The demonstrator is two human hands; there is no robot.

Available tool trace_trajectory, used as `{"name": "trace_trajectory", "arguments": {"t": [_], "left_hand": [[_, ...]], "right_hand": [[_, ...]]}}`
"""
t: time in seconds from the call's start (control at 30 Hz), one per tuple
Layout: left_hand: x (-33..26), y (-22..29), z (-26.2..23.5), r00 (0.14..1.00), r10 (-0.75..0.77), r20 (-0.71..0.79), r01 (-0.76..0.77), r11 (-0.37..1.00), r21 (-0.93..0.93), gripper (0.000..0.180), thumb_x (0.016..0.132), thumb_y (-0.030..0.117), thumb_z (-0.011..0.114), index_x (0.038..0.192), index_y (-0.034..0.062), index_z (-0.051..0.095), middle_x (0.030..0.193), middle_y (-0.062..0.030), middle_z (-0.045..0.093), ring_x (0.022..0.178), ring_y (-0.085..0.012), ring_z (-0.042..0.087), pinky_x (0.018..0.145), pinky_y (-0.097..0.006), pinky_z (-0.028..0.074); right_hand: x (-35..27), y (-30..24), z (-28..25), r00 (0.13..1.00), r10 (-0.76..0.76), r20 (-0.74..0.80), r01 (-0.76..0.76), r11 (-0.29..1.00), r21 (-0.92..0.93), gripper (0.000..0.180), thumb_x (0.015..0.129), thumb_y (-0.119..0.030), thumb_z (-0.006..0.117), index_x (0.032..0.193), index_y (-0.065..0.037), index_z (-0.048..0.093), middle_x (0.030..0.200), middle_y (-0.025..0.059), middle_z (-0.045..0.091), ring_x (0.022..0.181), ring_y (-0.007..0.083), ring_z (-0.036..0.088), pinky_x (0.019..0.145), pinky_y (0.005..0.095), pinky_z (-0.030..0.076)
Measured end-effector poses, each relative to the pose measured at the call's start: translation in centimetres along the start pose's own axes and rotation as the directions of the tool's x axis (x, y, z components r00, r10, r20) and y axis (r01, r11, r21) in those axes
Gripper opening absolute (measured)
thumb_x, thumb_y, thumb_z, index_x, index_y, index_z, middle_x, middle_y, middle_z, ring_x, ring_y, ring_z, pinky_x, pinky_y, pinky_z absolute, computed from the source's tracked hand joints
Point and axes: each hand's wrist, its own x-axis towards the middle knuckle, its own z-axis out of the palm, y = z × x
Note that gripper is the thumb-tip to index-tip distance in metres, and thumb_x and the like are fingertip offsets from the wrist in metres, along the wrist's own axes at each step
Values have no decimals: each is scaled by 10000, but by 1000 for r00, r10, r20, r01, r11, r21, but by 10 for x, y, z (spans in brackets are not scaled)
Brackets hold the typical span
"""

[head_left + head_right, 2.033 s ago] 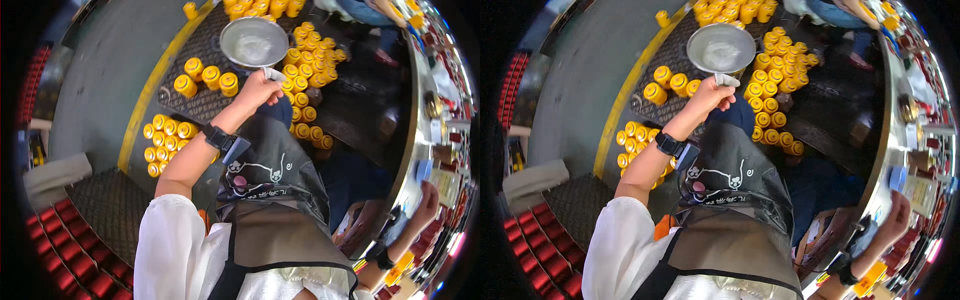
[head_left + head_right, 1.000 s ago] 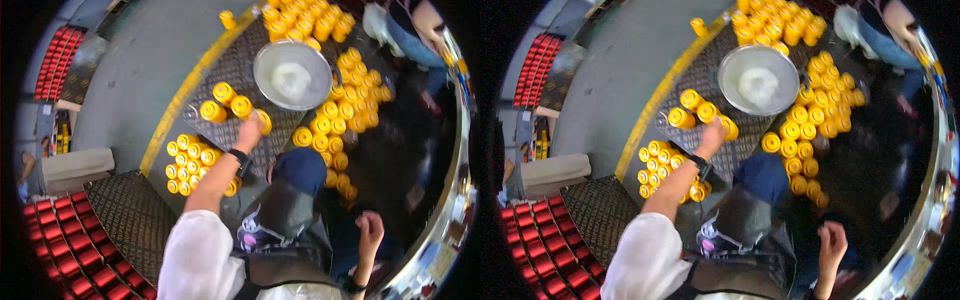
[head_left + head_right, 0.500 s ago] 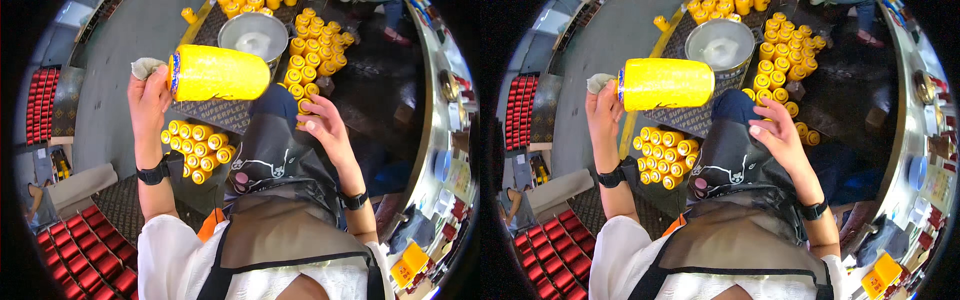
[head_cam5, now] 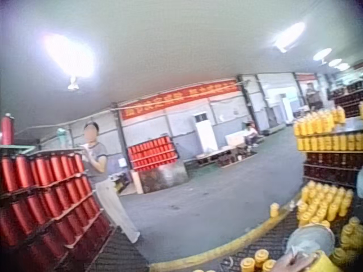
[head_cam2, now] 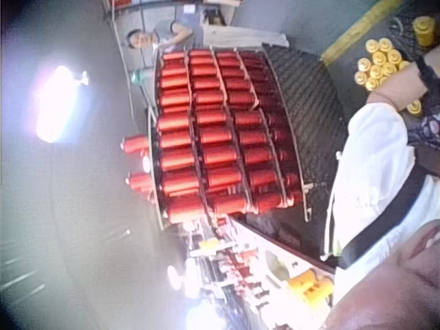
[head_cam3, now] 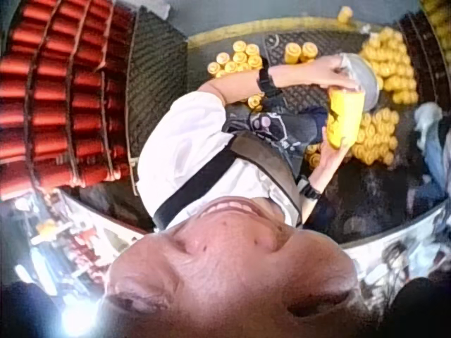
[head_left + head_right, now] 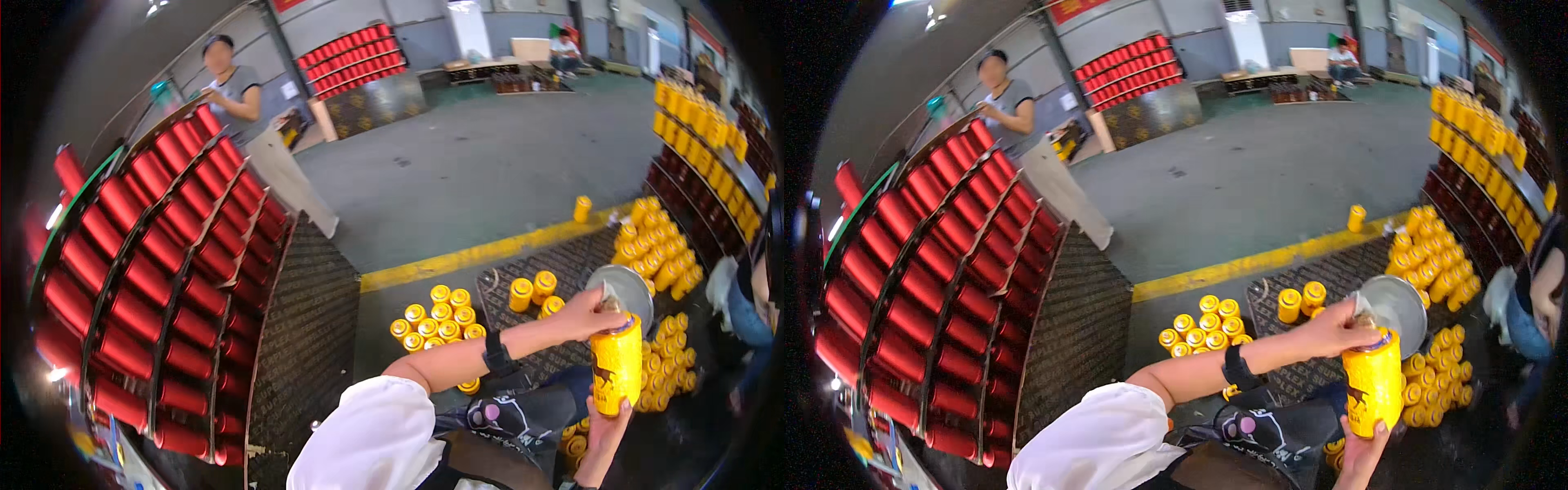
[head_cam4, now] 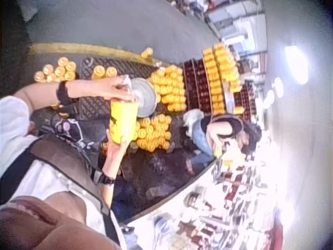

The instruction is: Wiping and cleaning yellow liquor bottles with a cloth before packing.

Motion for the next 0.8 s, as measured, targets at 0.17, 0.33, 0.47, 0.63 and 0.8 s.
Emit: {"name": "trace_trajectory", "arguments": {"t": [0.17, 0.33, 0.47, 0.63, 0.8], "left_hand": [[-2, 8, -29, 989, 126, -73, -115, 983, 141, 522, 846, 235, 784, 1250, 38, 519, 1147, -56, 623, 1049, -129, 588, 923, -307, 478], [2, -12, -40, 987, 49, -156, -60, 996, -64, 563, 883, 241, 755, 1314, 52, 447, 1181, -66, 607, 1100, -150, 582, 957, -325, 472], [-5, -8, -43, 980, 30, -198, -44, 997, -64, 508, 907, 275, 728, 1276, 58, 455, 1174, -68, 609, 1087, -154, 586, 950, -327, 474], [-14, -10, -34, 961, 24, -275, -49, 995, -84, 467, 902, 277, 730, 1229, 52, 484, 1148, -65, 610, 1084, -151, 580, 940, -329, 477], [-18, -9, -24, 932, -34, -362, -29, 986, -166, 308, 877, 278, 747, 1027, 34, 634, 966, -63, 682, 913, -152, 652, 810, -313, 527]], "right_hand": [[33, 4, 23, 997, 75, 5, -75, 997, -1, 629, 907, -401, 651, 1378, -33, 455, 1253, 179, 592, 1028, 351, 648, 772, 403, 604], [53, 10, 31, 991, 134, 6, -134, 991, 2, 622, 907, -402, 654, 1369, -30, 466, 1226, 179, 610, 993, 348, 662, 738, 390, 619], [52, 13, 38, 985, 173, 12, -173, 984, -31, 628, 902, -406, 666, 1367, -32, 469, 1227, 174, 611, 987, 337, 665, 742, 389, 618], [36, 14, 32, 987, 162, -8, -162, 983, -87, 640, 899, -381, 674, 1403, -62, 441, 1250, 165, 598, 1009, 335, 657, 754, 404, 613], [14, 2, 70, 998, -43, 52, 54, 966, -253, 925, 751, -306, 781, 1491, -159, 246, 1410, 151, 427, 1228, 344, 528, 812, 503, 580]]}}
